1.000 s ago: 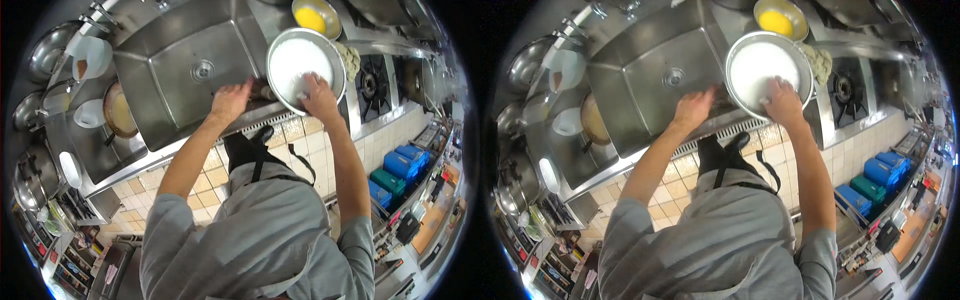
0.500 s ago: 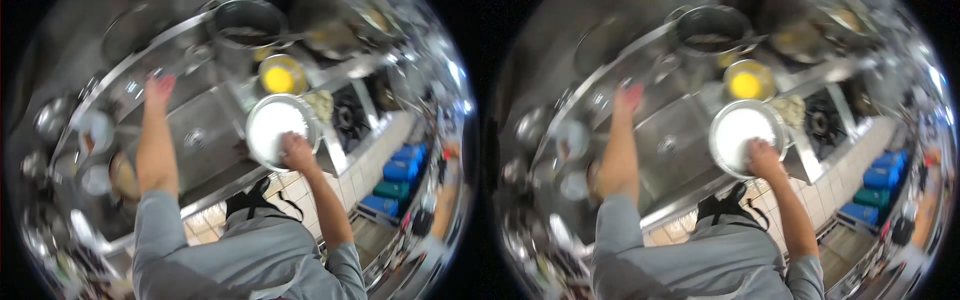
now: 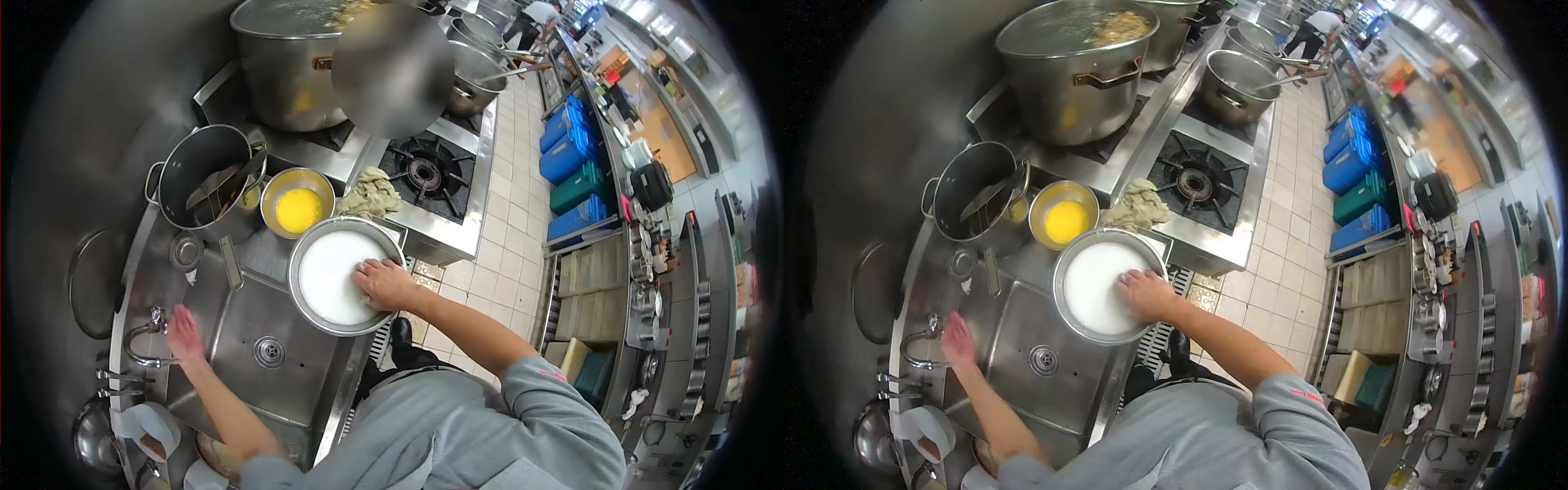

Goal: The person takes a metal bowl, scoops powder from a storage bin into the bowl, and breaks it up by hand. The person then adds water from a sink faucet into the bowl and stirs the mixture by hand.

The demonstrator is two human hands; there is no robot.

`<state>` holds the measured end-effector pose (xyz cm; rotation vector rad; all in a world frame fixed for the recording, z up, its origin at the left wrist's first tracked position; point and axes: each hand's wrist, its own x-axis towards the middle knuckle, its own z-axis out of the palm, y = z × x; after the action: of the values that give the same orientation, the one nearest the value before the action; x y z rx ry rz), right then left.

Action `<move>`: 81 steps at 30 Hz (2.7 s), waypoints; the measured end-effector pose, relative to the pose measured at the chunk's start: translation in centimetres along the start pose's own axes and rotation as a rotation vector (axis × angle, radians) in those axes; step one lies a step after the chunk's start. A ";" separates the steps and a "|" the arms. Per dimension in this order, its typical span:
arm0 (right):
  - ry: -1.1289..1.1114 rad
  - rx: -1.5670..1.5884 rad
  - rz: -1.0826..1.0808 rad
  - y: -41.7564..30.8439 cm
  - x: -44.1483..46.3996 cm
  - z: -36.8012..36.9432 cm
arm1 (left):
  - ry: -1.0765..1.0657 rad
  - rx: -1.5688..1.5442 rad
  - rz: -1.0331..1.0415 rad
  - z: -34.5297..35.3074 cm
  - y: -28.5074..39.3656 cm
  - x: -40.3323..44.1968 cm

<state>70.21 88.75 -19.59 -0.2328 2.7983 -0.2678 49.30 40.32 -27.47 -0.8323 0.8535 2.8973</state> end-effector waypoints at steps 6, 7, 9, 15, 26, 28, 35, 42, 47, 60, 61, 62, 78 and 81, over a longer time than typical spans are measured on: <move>-0.038 0.020 0.040 -0.4 0.2 -0.2 | -0.120 0.296 0.196 -5.9 -2.4 -8.8; -0.050 0.010 0.052 -0.5 0.3 -0.2 | -0.072 0.347 0.234 -3.8 -3.0 -9.9; -0.037 -0.004 0.053 -0.5 0.4 0.1 | 0.031 0.346 0.155 -1.2 -2.2 -10.8; 0.033 0.049 0.006 0.1 0.9 1.2 | 0.150 0.192 -0.014 -0.6 0.2 -0.9; 0.107 0.223 -0.108 -0.5 -0.1 -2.1 | 0.205 0.155 0.040 2.4 2.1 5.1; 0.111 0.204 -0.087 -1.0 -0.1 -2.8 | 0.283 0.277 -0.031 2.6 2.6 4.6; -0.047 -0.040 0.027 -0.5 2.2 -1.1 | 0.222 0.561 -0.004 5.3 -3.2 -2.3; -0.190 -0.147 0.075 -2.1 4.1 -1.7 | -0.254 0.896 -0.063 8.2 -17.7 -13.8; -0.200 -0.156 0.103 -2.7 4.4 -2.3 | -0.453 1.028 0.064 9.7 -22.6 -15.9; 0.022 0.054 0.046 0.8 5.9 2.0 | -0.284 0.867 0.165 10.4 -23.8 -19.1; 0.009 0.067 0.027 0.5 5.9 0.7 | -0.284 0.885 0.182 10.0 -24.2 -18.6; 0.040 0.075 -0.009 -0.1 5.6 -0.1 | -0.279 0.849 0.148 9.9 -24.3 -18.4; -0.121 -0.069 0.092 -0.3 9.0 -2.0 | -0.255 0.718 0.089 10.8 -24.1 -19.1; -0.117 0.029 0.076 0.3 9.6 -1.7 | -0.243 0.790 0.154 10.7 -24.3 -19.0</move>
<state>60.62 87.50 -20.97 -0.1302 2.6788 -0.2683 64.04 69.04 -22.67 -0.3351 1.8749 2.3230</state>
